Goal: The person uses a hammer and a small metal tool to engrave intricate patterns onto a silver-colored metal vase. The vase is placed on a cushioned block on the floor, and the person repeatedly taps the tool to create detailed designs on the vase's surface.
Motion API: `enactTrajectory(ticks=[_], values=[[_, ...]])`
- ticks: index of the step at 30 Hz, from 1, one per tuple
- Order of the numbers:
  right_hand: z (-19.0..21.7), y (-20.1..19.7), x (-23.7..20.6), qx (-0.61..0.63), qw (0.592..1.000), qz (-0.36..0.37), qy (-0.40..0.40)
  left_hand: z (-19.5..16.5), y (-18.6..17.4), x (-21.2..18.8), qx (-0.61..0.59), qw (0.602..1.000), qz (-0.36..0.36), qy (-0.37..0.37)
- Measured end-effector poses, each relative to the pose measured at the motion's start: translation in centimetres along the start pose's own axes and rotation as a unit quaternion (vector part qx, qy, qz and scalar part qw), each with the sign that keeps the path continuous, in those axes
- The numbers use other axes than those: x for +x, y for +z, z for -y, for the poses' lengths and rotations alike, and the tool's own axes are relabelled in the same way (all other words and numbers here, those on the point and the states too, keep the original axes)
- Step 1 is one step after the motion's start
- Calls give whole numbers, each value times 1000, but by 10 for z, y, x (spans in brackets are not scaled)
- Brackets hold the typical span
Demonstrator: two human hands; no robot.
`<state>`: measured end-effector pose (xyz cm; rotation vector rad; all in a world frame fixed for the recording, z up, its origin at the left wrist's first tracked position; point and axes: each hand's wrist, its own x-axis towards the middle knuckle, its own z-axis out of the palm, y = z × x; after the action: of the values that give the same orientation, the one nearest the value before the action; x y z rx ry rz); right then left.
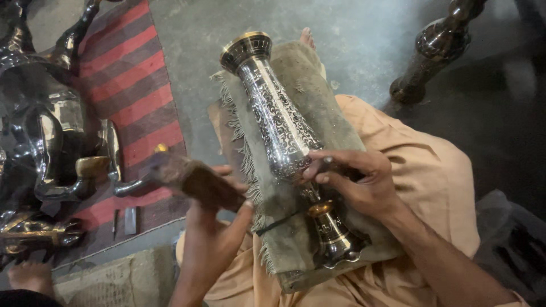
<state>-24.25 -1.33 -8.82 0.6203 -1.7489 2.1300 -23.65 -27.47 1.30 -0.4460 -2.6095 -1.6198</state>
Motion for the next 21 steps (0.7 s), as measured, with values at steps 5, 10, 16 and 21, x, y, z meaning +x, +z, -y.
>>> enactTrajectory(ticks=[5,10,16,21], values=[[0,-9,1,-37,999,18,-2,-6,-11,11,180,979,41,-81],[1,-13,4,-20,1000,16,16,-43,-17,23,284,954,83,-47],[5,-14,4,-39,998,17,43,-84,-18,41,404,906,130,6],[1,-17,0,-48,998,18,25,-96,-16,48,397,903,151,64]])
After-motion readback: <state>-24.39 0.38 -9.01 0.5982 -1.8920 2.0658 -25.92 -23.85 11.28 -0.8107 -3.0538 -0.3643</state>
